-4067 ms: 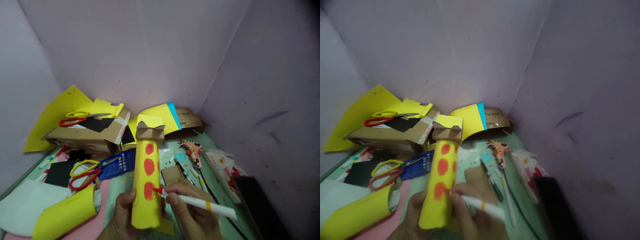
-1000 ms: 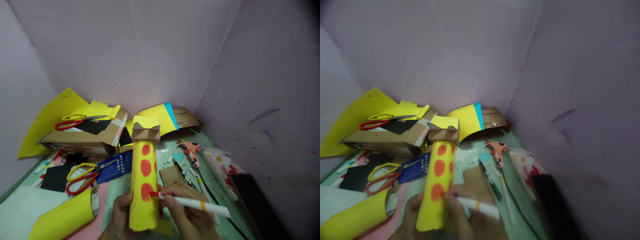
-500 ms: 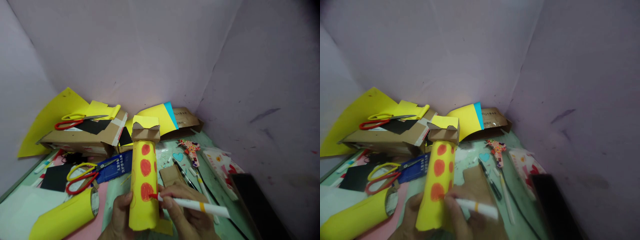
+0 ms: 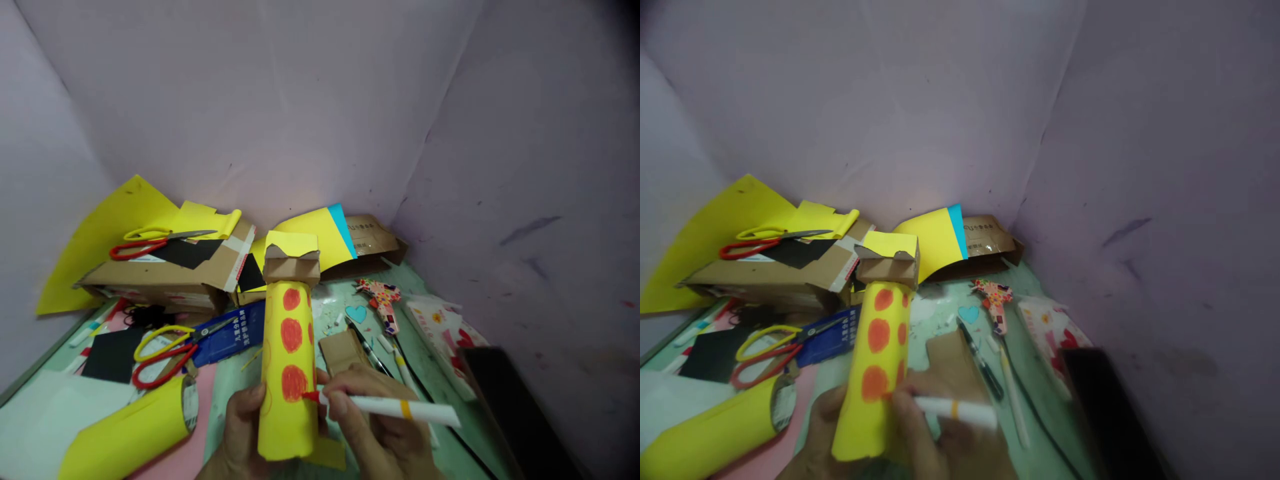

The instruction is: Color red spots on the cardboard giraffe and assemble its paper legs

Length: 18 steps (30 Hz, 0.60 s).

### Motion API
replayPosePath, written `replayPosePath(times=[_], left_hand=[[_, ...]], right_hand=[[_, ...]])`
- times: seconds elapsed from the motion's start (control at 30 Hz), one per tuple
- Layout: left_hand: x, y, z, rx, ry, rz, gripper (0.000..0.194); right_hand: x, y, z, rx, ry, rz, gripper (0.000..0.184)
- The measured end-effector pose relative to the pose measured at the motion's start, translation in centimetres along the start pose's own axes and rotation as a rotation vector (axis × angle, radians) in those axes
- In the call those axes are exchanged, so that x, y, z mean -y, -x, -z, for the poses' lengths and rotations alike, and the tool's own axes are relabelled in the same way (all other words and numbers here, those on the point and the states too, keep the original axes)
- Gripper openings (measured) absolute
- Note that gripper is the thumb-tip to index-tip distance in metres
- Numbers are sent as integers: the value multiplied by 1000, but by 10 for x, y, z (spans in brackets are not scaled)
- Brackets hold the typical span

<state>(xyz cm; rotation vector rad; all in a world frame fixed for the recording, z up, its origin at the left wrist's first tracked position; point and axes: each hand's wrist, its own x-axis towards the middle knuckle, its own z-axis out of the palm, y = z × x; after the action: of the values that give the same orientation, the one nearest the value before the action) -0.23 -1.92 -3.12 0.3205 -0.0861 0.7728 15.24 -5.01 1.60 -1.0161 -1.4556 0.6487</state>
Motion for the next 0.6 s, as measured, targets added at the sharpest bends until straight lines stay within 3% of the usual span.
replayPosePath(times=[0.17,0.33,0.6], left_hand=[[-2,-3,-4,47,1,12,43],[-3,-3,-5,68,26,7,41],[-2,-1,-2,22,2,23,39]], right_hand=[[2,-1,1,-39,22,-34,13],[5,-3,-1,-97,33,33,12],[-3,1,-1,-41,2,-9,12]])
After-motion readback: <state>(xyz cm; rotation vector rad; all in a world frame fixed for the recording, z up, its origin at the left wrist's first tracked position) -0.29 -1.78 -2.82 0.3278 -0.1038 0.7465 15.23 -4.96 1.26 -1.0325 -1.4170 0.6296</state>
